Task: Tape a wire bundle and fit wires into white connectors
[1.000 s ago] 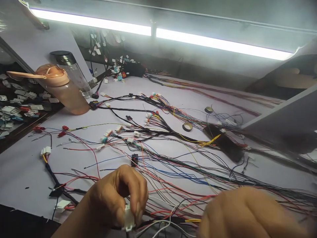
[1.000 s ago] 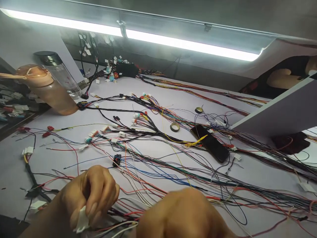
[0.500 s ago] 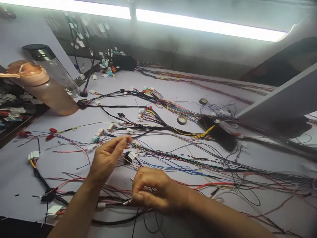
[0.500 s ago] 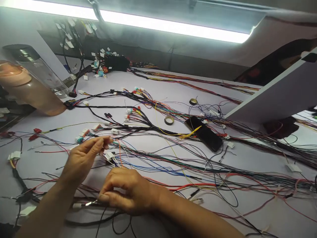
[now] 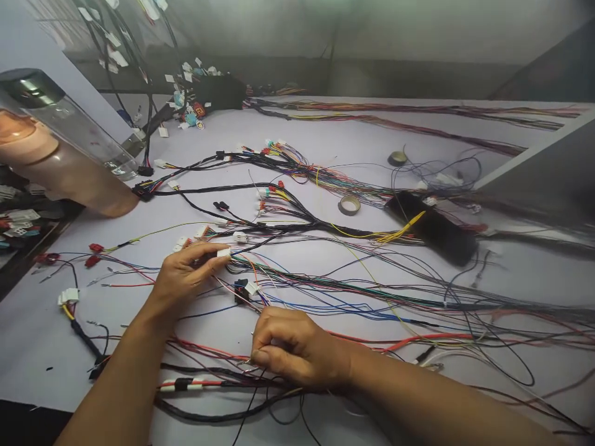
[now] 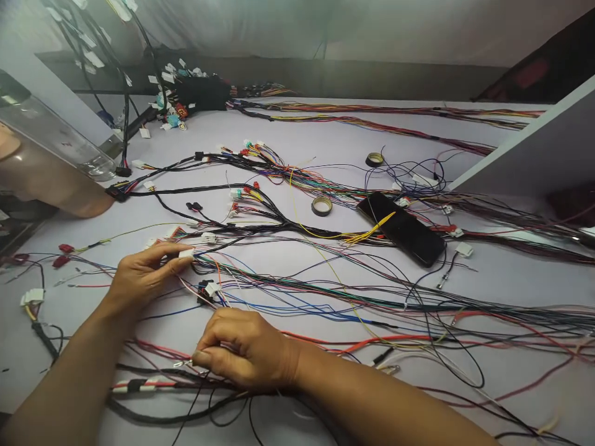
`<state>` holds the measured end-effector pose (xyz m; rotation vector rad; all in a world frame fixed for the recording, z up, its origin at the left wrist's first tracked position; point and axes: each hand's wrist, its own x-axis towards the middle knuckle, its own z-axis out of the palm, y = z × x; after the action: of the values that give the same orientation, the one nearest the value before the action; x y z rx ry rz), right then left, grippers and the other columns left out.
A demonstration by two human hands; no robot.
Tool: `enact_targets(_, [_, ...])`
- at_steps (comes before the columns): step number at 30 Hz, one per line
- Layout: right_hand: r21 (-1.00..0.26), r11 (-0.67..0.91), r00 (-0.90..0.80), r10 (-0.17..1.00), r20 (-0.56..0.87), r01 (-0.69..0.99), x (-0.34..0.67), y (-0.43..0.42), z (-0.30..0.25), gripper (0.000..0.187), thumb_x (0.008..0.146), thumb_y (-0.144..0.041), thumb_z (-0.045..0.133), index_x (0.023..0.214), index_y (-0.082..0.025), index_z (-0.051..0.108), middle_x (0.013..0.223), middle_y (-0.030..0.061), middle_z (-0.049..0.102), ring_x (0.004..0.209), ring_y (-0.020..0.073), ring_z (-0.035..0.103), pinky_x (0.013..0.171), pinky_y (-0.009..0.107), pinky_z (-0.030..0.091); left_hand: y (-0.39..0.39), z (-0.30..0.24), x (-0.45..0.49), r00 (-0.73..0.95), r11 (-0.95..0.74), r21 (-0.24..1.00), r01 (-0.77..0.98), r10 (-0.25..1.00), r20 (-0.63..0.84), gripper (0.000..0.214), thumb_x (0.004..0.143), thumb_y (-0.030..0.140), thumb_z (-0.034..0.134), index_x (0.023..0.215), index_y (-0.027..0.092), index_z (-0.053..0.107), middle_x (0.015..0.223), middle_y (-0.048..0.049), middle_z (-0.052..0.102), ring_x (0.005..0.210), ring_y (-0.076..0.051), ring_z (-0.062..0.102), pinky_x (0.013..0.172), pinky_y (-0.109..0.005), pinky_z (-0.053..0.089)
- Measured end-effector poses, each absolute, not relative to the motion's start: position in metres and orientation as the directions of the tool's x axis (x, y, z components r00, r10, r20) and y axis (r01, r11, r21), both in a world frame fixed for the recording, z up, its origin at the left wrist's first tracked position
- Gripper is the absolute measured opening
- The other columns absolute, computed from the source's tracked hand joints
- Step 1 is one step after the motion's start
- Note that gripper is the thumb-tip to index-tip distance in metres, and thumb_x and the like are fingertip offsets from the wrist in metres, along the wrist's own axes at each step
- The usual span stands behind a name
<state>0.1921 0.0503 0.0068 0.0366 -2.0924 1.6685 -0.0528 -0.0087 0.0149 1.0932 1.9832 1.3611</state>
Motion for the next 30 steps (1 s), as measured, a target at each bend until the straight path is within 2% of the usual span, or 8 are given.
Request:
enact_targets(2, [-0.919,0.251,-0.894,0.258,0.366,-0.304,0.192,0.051,0.006,0.03,0.1,-0.037,0.043,0.077,-0.02,0.051,0.073,0.0044,0.06,0.075,0.0125,0.056,0.074,0.026,0.051,-0.01,0.017,-0.048,-0.594,0.2,0.949,0.243,0.804,-0.017,0.025,0.066,0.038,0.086,0.084,0.022,0.08,0.087,-0.0074,0.075,0.088,-0.022,0.066,0.104,-0.032,0.04])
enact_targets(4, [-0.916,0.24,-0.889,0.255,0.38,-0.322,0.192,0.051,0.006,0.03,0.1,-0.036,0.043,0.077,-0.02,0.051,0.074,0.0045,0.06,0.075,0.0122,0.056,0.074,0.026,0.051,-0.011,0.018,-0.045,-0.585,0.202,0.959,0.2,0.81,-0.049,0.029,0.069,0.043,0.083,0.087,0.02,0.08,0.08,-0.0073,0.075,0.078,-0.02,0.066,0.088,-0.029,0.049])
enact_targets(6, [-0.906,0.223,-0.873,0.263,0.41,-0.358,0.191,0.052,0.006,0.028,0.1,-0.035,0.044,0.077,-0.019,0.052,0.075,0.0045,0.061,0.074,0.0117,0.056,0.074,0.025,0.051,-0.01,0.017,-0.044,-0.57,0.197,0.966,0.168,0.819,-0.068,0.032,0.072,0.047,0.08,0.089,0.019,0.079,0.072,-0.0061,0.073,0.067,-0.019,0.064,0.072,-0.027,0.052])
enact_targets(8, [-0.894,0.204,-0.852,0.28,0.443,-0.398,0.19,0.052,0.005,0.025,0.099,-0.032,0.047,0.078,-0.019,0.053,0.074,0.004,0.061,0.073,0.0113,0.056,0.073,0.024,0.05,-0.01,0.014,-0.044,-0.569,0.204,0.969,0.141,0.817,-0.089,0.034,0.074,0.05,0.078,0.087,0.019,0.079,0.068,-0.0057,0.071,0.063,-0.018,0.063,0.063,-0.026,0.051])
enact_targets(18, [-0.893,0.176,-0.849,0.28,0.449,-0.414,0.19,0.054,0.006,0.022,0.098,-0.027,0.049,0.079,-0.019,0.054,0.075,0.0044,0.061,0.075,0.0118,0.057,0.075,0.023,0.05,-0.01,0.011,-0.045,-0.551,0.217,0.941,0.258,0.833,-0.041,0.042,0.088,0.05,0.063,0.066,0.016,0.073,0.065,-0.0026,0.068,0.066,-0.015,0.057,0.067,-0.024,0.045])
enact_targets(25, [-0.902,0.203,-0.871,0.245,0.425,-0.382,0.19,0.054,0.002,0.025,0.1,-0.03,0.045,0.081,-0.018,0.055,0.077,0.0055,0.061,0.078,0.012,0.058,0.077,0.024,0.05,-0.014,0.006,-0.05,-0.556,0.309,0.896,0.319,0.827,-0.088,0.04,0.092,0.052,0.056,0.073,0.019,0.069,0.067,-0.0002,0.066,0.068,-0.015,0.057,0.073,-0.028,0.044])
enact_targets(30, [-0.885,0.194,-0.838,0.286,0.464,-0.424,0.188,0.053,0.003,0.023,0.099,-0.027,0.048,0.08,-0.017,0.055,0.075,0.0047,0.061,0.074,0.0113,0.056,0.075,0.022,0.05,-0.012,0.011,-0.046,-0.508,0.293,0.901,0.321,0.856,-0.097,0.044,0.093,0.053,0.053,0.069,0.019,0.066,0.069,-0.0006,0.063,0.071,-0.016,0.057,0.074,-0.029,0.043])
